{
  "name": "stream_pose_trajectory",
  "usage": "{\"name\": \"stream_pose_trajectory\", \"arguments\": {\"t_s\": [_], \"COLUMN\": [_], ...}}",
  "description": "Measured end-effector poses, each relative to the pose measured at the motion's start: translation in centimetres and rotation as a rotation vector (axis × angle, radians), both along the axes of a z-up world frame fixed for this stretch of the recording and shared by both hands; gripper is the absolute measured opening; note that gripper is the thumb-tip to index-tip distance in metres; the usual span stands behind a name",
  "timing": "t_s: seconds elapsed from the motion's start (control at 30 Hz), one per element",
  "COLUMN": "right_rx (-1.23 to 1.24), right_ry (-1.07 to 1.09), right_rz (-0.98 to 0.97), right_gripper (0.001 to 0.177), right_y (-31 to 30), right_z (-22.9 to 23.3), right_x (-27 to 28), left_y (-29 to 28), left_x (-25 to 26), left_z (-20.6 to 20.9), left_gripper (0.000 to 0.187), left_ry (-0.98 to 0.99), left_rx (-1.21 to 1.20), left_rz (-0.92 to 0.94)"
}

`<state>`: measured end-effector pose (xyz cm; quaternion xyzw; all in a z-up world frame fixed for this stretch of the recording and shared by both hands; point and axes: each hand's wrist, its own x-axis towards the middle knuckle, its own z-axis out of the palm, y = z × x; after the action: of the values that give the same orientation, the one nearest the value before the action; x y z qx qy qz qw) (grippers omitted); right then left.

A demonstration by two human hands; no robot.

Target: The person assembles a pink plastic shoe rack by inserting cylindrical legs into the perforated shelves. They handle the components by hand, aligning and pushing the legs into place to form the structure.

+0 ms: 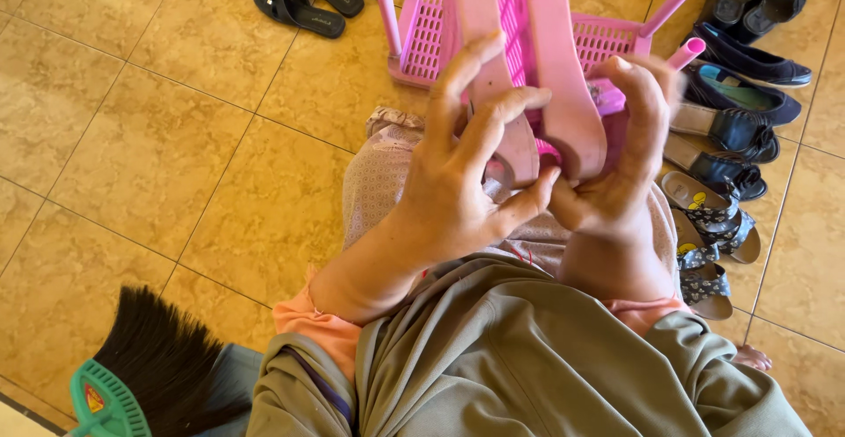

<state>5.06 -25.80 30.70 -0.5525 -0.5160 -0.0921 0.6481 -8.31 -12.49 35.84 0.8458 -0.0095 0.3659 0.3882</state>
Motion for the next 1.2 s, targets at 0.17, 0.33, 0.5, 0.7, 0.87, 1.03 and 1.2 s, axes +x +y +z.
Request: {"name": "stream_pose_trajectory", "arguments": {"t_s": [0.17,0.33,0.5,0.7,0.87,1.03,1.2], "right_rx": [-0.277,-0.515,-0.521,-0.588,-0.575,-0.452,-0.129], "right_ry": [-0.332,-0.513,-0.546,-0.508,-0.491,-0.439,-0.353], "right_rz": [-0.297,-0.342,-0.286,-0.244,-0.135,0.127,-0.417], "right_gripper": [0.057,0.059,0.062,0.063,0.056,0.053,0.051], "right_y": [-1.0,-1.0,-0.7,-2.3,-3.7,-3.8,-1.8], "right_z": [4.7,7.5,8.6,8.4,8.4,9.8,9.7], "right_x": [-1.7,-2.2,-3.0,-3.0,-2.3,-1.4,-1.3], "left_y": [-0.4,0.3,0.5,0.1,0.2,0.1,-1.1], "left_x": [-0.1,-0.4,-1.0,-1.9,-2.7,-3.6,-4.1], "left_z": [1.5,2.1,2.5,3.0,3.2,2.8,1.6], "left_gripper": [0.075,0.081,0.07,0.068,0.058,0.048,0.042], "left_ry": [0.037,0.138,0.233,0.21,0.211,0.207,0.151], "left_rx": [0.188,0.342,0.489,0.512,0.55,0.608,0.676], "left_rz": [0.038,0.06,0.107,0.052,-0.046,-0.197,-0.249]}}
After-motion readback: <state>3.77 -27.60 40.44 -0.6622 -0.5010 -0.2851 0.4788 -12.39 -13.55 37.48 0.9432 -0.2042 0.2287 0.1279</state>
